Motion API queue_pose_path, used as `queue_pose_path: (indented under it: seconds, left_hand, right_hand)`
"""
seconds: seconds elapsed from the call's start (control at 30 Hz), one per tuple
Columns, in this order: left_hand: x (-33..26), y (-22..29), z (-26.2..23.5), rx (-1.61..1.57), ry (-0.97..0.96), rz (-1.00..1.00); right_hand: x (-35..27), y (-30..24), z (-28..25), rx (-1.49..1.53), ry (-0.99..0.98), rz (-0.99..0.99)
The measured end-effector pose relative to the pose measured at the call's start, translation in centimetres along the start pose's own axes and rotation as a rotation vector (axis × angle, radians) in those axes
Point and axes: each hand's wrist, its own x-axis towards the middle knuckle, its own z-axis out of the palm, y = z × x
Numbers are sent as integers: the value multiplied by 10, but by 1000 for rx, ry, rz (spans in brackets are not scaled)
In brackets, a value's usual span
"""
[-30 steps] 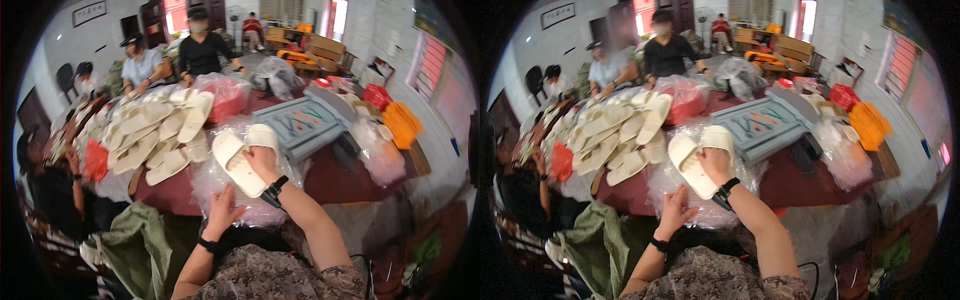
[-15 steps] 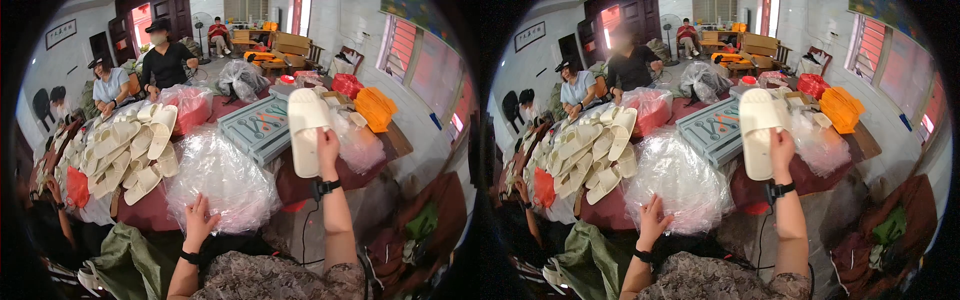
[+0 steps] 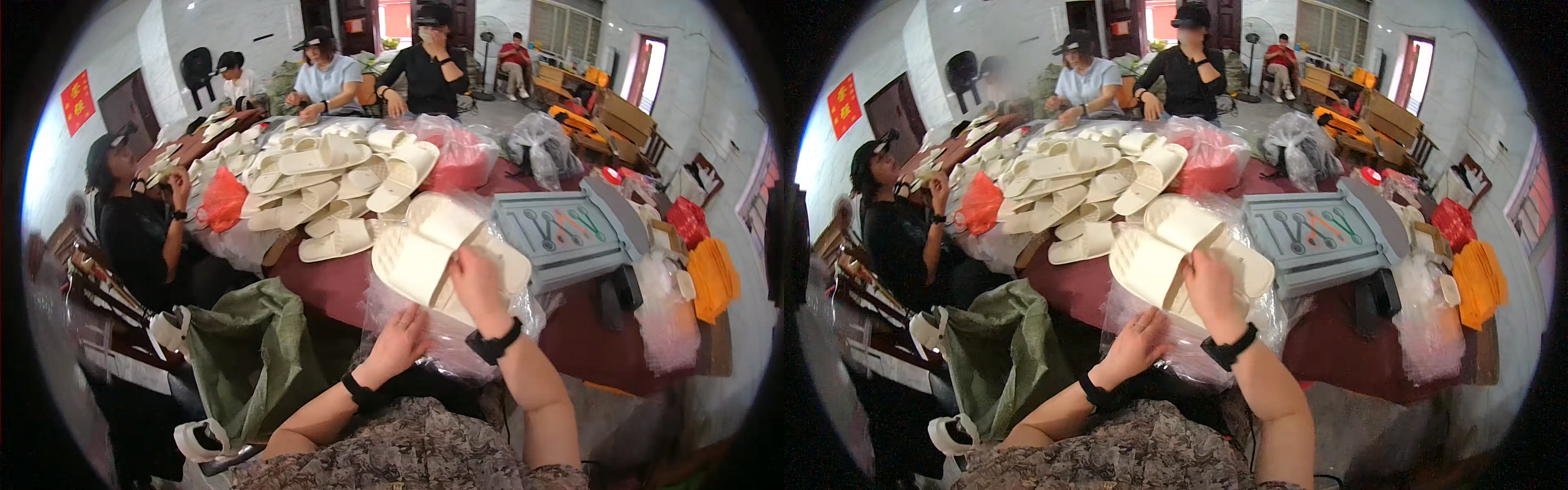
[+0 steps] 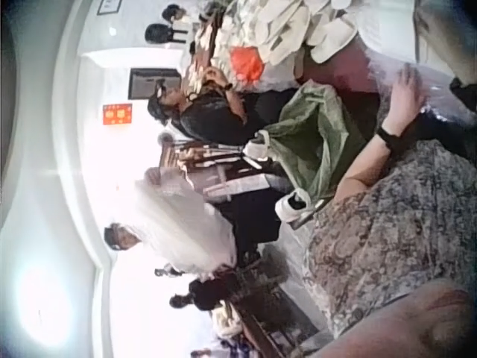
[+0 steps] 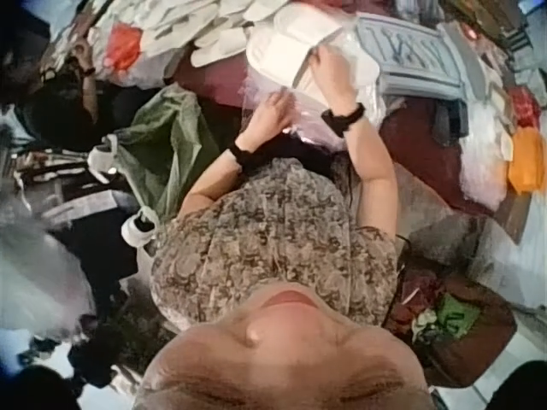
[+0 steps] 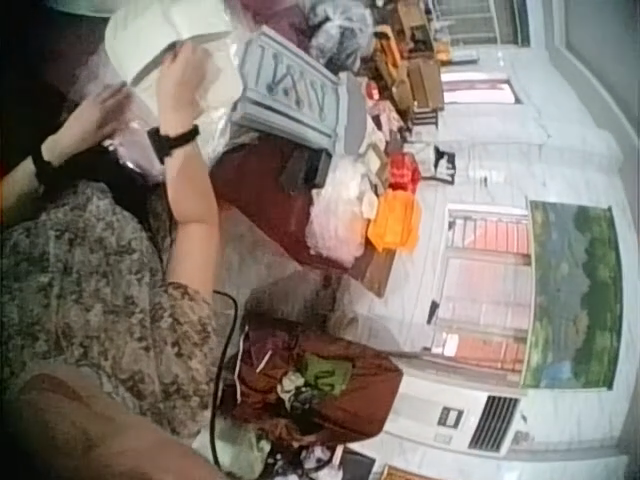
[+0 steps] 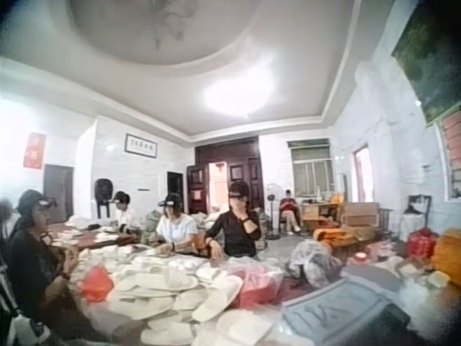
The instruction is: Inspecting and packing plastic sandals into plastic bags in a workshop environment.
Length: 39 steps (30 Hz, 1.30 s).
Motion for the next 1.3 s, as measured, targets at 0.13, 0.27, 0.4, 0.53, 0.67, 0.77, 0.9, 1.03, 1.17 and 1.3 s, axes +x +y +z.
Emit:
queue_pose_path:
  seconds: [0.13, 0.27, 0.4, 0.53, 0.67, 0.77, 0.9, 1.03, 1.17, 1.3]
  left_hand:
    - [-27, 4, -36, 46, -137, 54]
    - [-37, 16, -83, -259, -181, 22]
    - [-51, -18, -105, -998, 113, -522]
    - [-62, -85, -119, -1435, 561, -650]
    - [-58, -116, -125, -1565, 690, -679]
    - [-31, -114, -143, -1487, 783, -729]
    - [-3, -125, -182, -1340, 928, -612]
    - [17, -169, -202, -1381, 1082, -770]
    - [28, -221, -198, -1331, 1163, -933]
    - [18, -278, -205, -1404, 980, -623]
  right_hand:
    - [-22, 21, 87, -90, -357, 296]
    - [-24, 24, 43, 85, -470, 195]
    - [-28, 6, -9, -18, -351, 61]
    - [-10, -49, -56, 360, -191, 113]
    - [11, -30, -43, 882, -327, 266]
    - [19, -14, -30, 825, -361, 301]
    - [26, -23, -24, 751, -373, 196]
    - [40, -56, -32, 702, -391, 120]
    - [43, -77, -32, 688, -416, -39]
    - [23, -100, -40, 666, -487, -137]
